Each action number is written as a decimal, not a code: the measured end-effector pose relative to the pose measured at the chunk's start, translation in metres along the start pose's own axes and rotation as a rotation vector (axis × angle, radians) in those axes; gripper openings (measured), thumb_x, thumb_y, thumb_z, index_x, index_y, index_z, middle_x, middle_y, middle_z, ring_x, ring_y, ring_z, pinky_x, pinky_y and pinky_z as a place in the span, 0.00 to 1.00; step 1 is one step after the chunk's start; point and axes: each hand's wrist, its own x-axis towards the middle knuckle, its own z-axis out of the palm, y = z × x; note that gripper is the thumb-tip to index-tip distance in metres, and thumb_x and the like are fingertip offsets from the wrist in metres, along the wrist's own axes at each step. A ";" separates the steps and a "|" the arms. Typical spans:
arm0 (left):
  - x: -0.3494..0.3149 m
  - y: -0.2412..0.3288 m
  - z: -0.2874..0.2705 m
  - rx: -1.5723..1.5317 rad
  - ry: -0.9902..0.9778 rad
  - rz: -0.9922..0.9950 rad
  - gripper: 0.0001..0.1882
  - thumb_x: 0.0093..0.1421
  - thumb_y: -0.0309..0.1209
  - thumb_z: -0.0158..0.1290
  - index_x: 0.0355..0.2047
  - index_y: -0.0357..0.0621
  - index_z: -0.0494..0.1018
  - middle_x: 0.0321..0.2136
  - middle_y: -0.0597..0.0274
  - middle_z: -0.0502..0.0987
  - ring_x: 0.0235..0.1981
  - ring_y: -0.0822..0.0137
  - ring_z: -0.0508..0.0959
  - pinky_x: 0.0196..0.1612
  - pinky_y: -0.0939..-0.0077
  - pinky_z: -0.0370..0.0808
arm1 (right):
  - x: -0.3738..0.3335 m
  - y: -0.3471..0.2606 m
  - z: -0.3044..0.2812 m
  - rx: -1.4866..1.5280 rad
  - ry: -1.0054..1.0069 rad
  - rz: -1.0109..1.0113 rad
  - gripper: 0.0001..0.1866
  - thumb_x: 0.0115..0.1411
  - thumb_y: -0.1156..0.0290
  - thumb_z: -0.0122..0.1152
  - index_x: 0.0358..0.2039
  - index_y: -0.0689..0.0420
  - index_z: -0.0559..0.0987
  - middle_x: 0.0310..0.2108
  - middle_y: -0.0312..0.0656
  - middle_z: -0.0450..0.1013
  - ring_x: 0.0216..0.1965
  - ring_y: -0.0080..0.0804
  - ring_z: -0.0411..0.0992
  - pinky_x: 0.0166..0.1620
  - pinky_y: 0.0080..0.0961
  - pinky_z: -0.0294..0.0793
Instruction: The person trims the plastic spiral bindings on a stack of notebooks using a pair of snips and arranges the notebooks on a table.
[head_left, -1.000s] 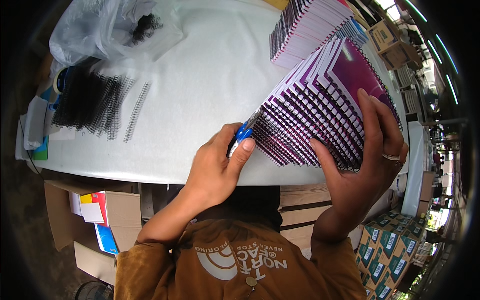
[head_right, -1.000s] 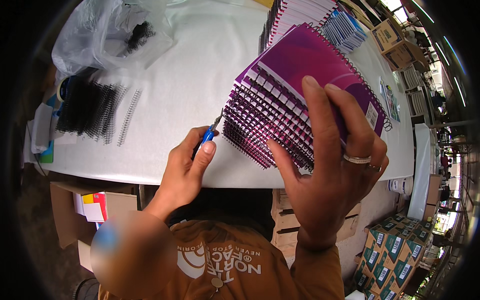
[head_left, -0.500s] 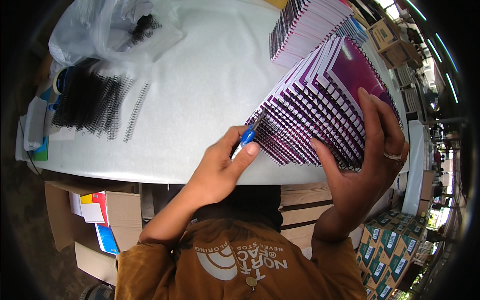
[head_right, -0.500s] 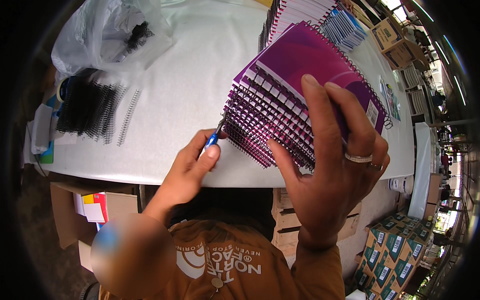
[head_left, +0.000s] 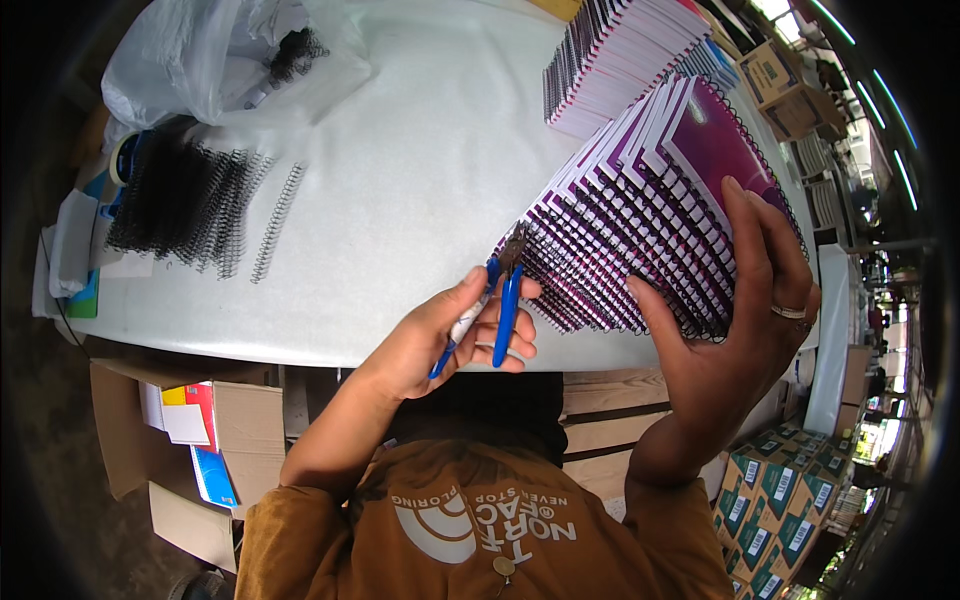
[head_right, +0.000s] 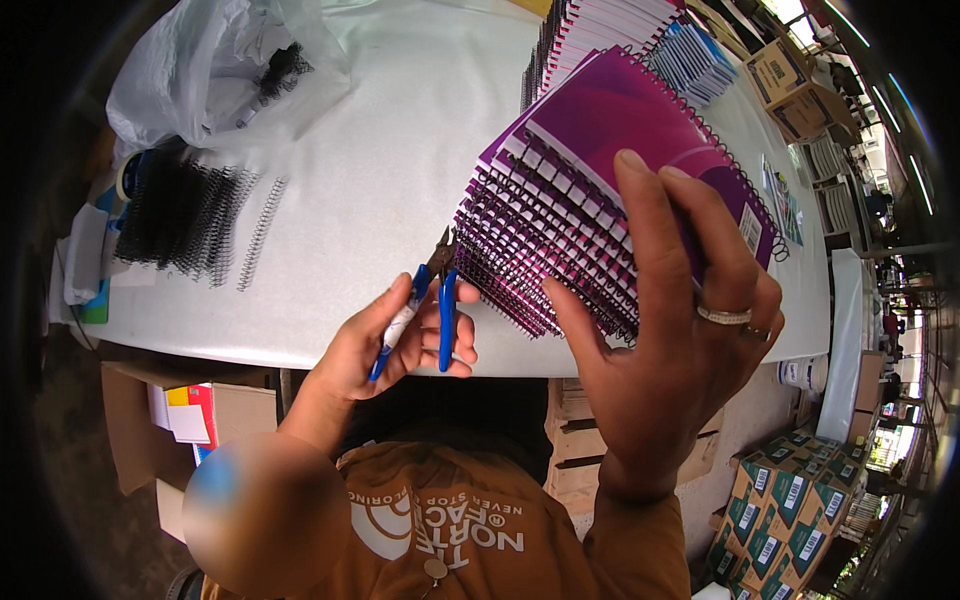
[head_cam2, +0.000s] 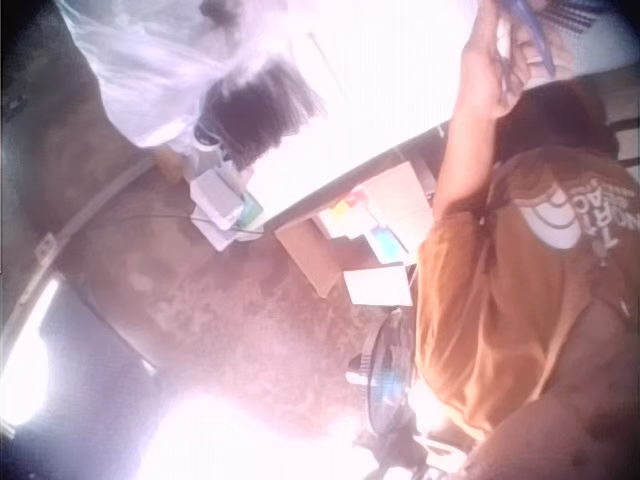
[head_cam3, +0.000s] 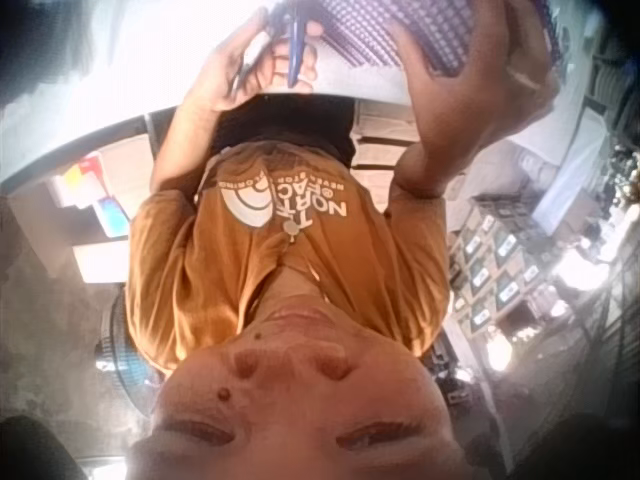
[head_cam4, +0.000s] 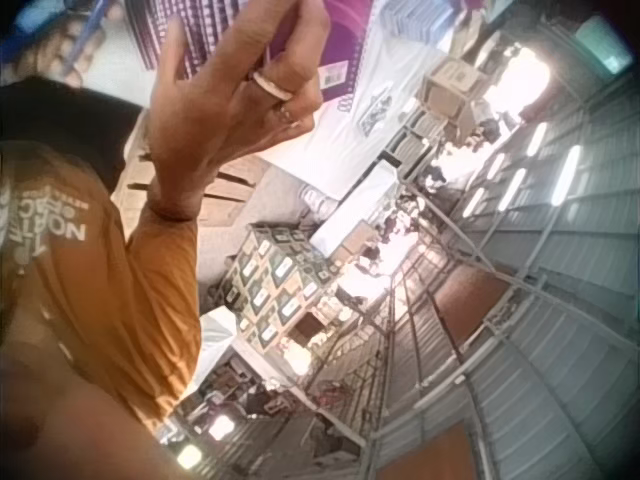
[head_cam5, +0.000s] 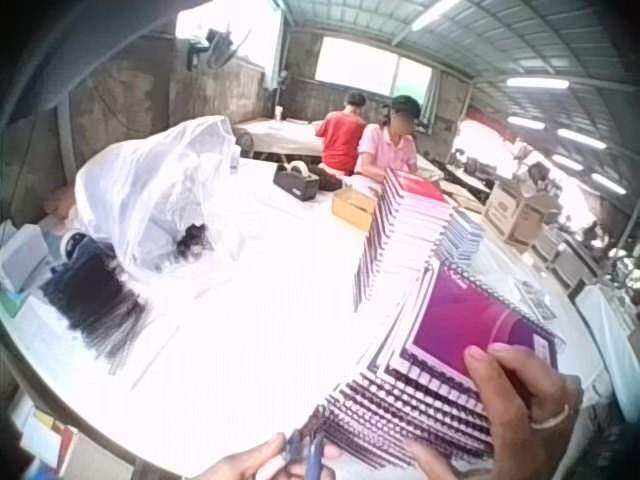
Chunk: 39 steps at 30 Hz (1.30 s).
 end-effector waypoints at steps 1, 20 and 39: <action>0.001 0.000 -0.005 -0.144 -0.073 -0.051 0.33 0.65 0.54 0.28 0.51 0.35 0.62 0.32 0.54 0.72 0.32 0.61 0.76 0.39 0.61 0.75 | -0.001 0.000 0.001 0.002 -0.002 0.006 0.43 0.30 0.63 0.75 0.53 0.48 0.71 0.50 0.35 0.68 0.50 0.29 0.64 0.52 0.30 0.60; 0.004 -0.003 -0.013 -0.316 -0.137 -0.138 0.33 0.64 0.56 0.32 0.51 0.36 0.62 0.35 0.54 0.72 0.34 0.59 0.76 0.42 0.64 0.74 | 0.000 0.000 0.000 0.013 0.014 0.003 0.42 0.30 0.63 0.75 0.51 0.49 0.72 0.49 0.35 0.67 0.50 0.29 0.64 0.52 0.31 0.59; 0.002 -0.011 0.004 1.187 0.516 0.254 0.25 0.65 0.48 0.39 0.47 0.37 0.67 0.28 0.54 0.74 0.24 0.63 0.73 0.30 0.68 0.70 | 0.001 -0.001 0.000 -0.006 0.010 -0.002 0.42 0.30 0.63 0.75 0.51 0.50 0.72 0.49 0.36 0.68 0.49 0.30 0.65 0.50 0.29 0.61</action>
